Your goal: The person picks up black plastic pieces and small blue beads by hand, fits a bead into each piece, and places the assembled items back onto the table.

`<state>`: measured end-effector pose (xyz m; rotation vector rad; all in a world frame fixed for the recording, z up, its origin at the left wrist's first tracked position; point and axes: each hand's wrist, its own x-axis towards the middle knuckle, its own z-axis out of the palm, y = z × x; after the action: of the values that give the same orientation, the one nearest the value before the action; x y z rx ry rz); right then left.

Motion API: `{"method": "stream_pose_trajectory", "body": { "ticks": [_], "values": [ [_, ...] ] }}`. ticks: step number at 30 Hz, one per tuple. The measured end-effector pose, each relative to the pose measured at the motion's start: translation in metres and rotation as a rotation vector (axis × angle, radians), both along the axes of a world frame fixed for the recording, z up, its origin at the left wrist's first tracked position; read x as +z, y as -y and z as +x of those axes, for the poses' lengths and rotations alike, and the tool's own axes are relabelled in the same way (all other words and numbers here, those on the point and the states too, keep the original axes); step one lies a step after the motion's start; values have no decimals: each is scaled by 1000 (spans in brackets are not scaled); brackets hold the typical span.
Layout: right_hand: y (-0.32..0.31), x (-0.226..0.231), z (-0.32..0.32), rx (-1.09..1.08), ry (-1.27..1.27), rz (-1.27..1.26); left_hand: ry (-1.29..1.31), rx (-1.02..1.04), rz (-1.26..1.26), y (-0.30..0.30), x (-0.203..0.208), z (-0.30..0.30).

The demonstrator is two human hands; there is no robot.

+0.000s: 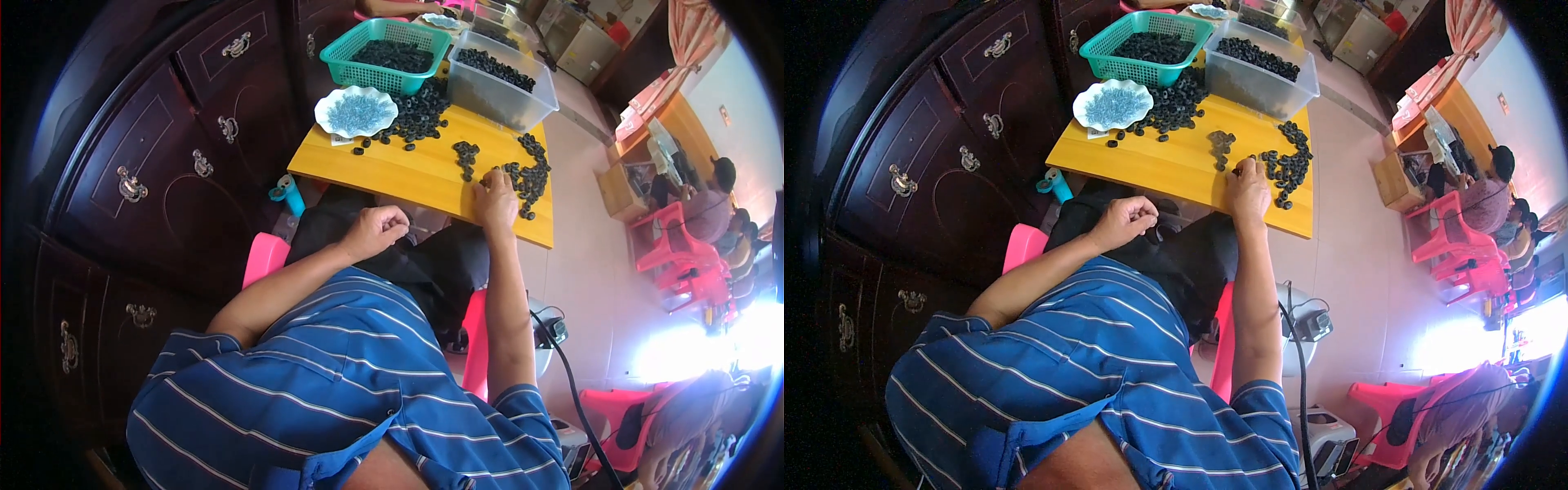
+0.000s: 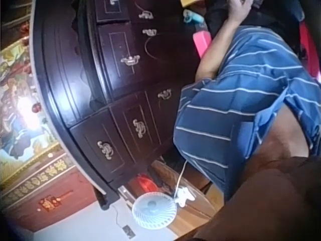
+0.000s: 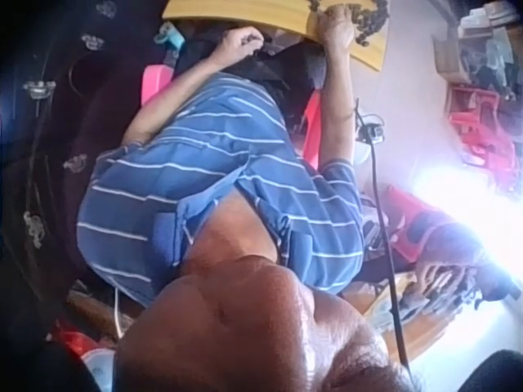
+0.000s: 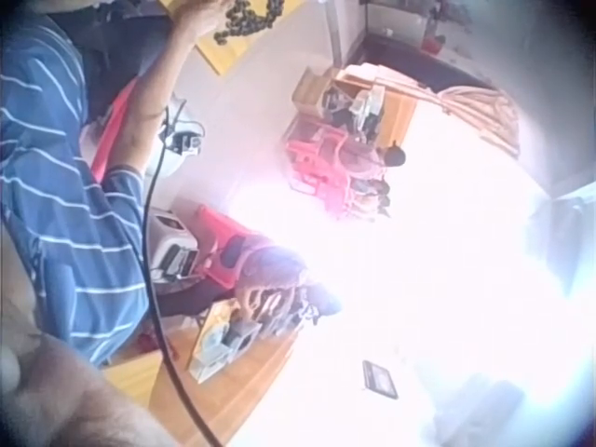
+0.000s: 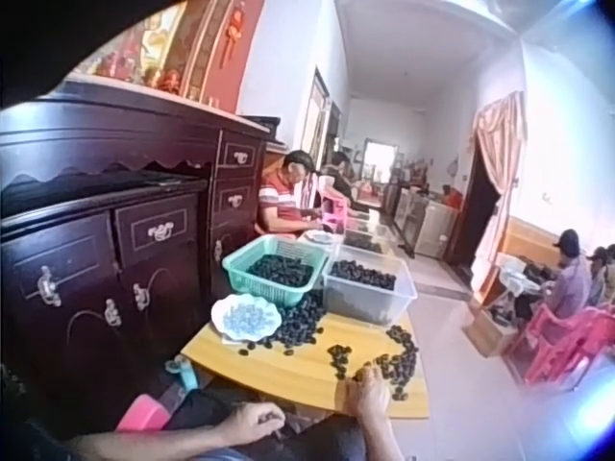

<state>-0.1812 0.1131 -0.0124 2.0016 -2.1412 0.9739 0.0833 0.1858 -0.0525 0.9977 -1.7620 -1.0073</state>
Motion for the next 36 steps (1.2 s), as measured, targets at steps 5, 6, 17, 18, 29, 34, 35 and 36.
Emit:
{"method": "stream_pose_trajectory", "body": {
  "ticks": [5,6,17,18,29,34,35,36],
  "values": [
    [-9,3,-3,52,48,-29,-21,-1,30,1,-5,0],
    [-10,3,-4,67,84,-61,-19,-1,31,1,-4,0],
    [-38,36,14,412,1055,95,-250,-42,91,10,35,-5],
    [-46,37,20,433,1148,146,-247,-48,96,9,45,-9],
    [-69,14,41,579,1542,419,-244,-8,-52,23,79,-36],
    [-66,11,42,629,1541,425,-243,-47,-33,26,74,-42],
    [-66,10,42,632,1549,428,-226,-40,-44,26,75,-43],
    [-67,10,42,635,1556,432,-211,-33,-54,25,75,-44]
  ]
}}
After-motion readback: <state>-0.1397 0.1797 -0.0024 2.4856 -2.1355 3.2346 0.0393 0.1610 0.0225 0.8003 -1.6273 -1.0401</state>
